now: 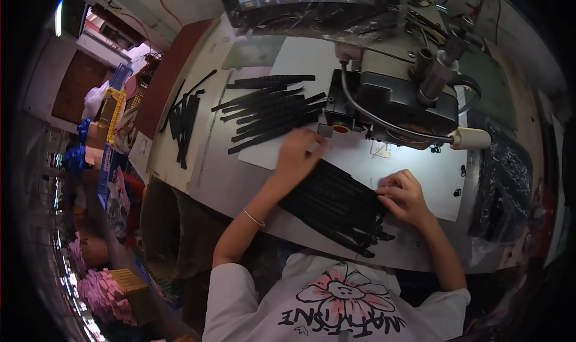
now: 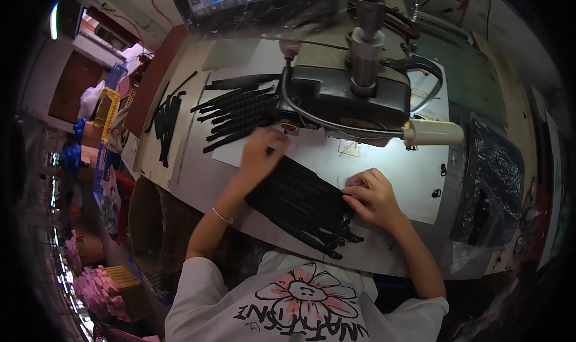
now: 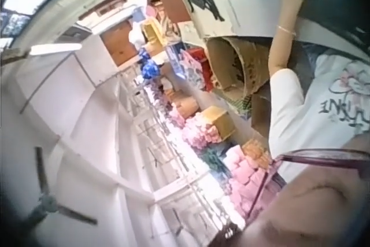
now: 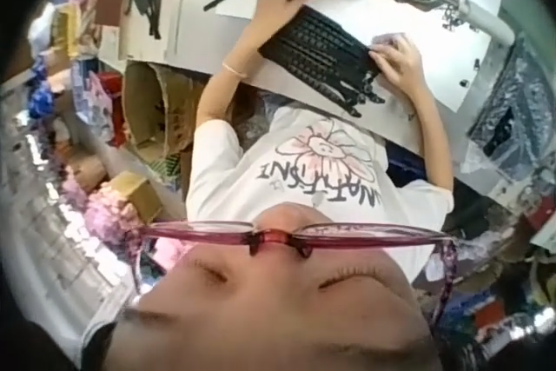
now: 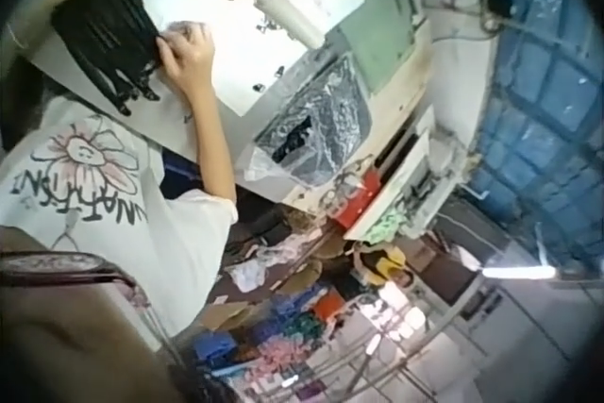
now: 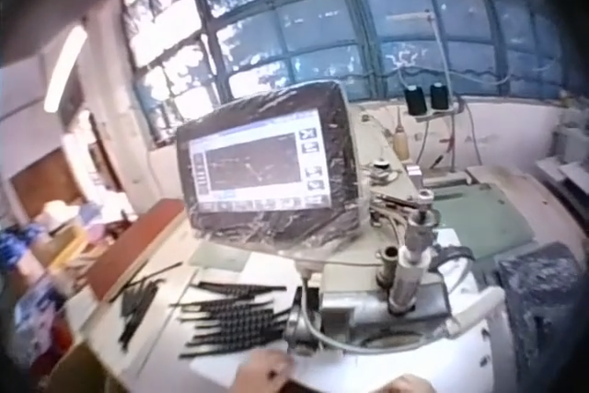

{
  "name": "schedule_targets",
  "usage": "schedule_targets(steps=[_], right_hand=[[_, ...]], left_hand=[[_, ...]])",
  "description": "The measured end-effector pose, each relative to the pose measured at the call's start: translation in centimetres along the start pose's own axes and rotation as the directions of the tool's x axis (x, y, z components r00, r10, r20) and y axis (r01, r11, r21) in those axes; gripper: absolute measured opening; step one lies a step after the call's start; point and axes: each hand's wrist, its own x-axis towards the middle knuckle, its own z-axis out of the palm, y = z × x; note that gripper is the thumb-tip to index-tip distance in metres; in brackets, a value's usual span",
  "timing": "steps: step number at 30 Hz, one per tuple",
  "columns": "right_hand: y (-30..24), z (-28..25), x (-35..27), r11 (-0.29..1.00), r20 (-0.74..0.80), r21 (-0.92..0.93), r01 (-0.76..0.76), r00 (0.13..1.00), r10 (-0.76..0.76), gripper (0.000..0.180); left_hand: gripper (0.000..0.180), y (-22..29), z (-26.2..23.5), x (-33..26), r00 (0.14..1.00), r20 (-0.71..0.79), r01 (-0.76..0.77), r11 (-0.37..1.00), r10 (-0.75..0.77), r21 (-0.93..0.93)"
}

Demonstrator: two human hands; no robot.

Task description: Assembling metal buckles onto black straps using a machine press.

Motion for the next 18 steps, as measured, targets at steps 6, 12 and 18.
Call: schedule_targets(steps=[6,12,18], right_hand=[[1.2,1.2,0.3,0.991,0.018,-0.024,0.135,0.991,-0.134,0.02],[0.1,-0.5,-2.5,0.987,-0.258,-0.119,-0.111,0.963,0.077,0.011],[0.5,-5.8,-8.3,0.721,-0.688,0.138,-0.679,0.458,0.563,0.012]], left_hand=[[0.015,-5.6,-2.7,1.9,0.982,0.036,0.159,0.916,-0.185,0.369],[0.019,-5.3,-2.4,1.9,0.968,0.139,0.194,0.973,-0.211,0.126],[0.014,-2.9,-2.4,2.4,0.937,0.256,0.256,0.966,-0.237,-0.04]])
